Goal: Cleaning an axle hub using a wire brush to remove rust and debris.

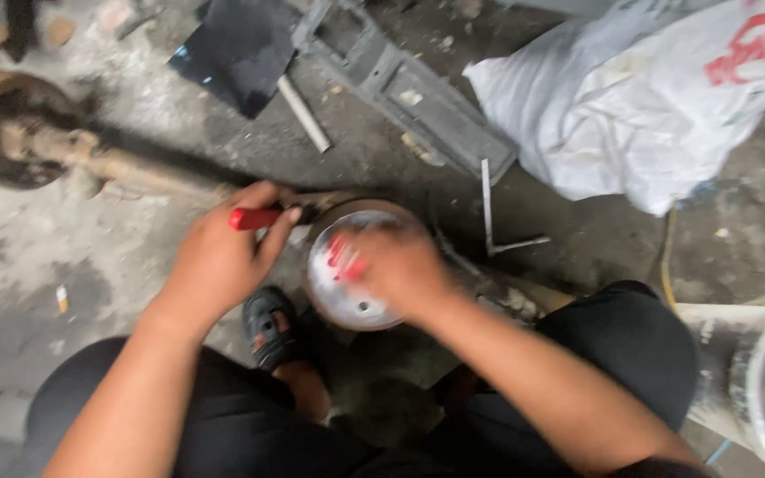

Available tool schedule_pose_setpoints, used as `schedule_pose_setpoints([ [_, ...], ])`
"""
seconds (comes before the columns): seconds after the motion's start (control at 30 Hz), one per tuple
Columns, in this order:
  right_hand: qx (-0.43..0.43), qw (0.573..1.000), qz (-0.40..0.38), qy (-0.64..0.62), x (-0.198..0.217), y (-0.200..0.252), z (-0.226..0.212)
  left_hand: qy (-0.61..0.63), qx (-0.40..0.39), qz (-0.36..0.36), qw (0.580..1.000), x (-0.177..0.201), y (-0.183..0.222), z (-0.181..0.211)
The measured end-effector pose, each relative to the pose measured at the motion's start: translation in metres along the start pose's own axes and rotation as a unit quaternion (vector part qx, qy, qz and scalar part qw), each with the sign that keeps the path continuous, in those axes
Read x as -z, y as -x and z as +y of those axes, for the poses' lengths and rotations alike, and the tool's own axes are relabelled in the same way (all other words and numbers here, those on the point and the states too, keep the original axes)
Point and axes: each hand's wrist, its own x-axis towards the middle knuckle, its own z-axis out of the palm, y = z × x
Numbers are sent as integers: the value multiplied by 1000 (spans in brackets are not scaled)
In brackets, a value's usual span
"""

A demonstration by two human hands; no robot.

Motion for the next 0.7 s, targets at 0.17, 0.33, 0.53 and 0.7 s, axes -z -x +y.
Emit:
schedule_pose_setpoints([
  [0.17,5,989,29,146,6,-14,24,40,-34,38,998,0,-1,-3],
  [0.33,122,988,-5,94,-20,-2,1,52,-37,54,996,-1,-4,-1],
  [0.53,-4,977,85,193,-1,-11,22,82,-20,18,996,1,-2,-2],
  [0.7,41,991,-66,107,-6,7,-13,93,-21,-4,995,4,-6,2],
])
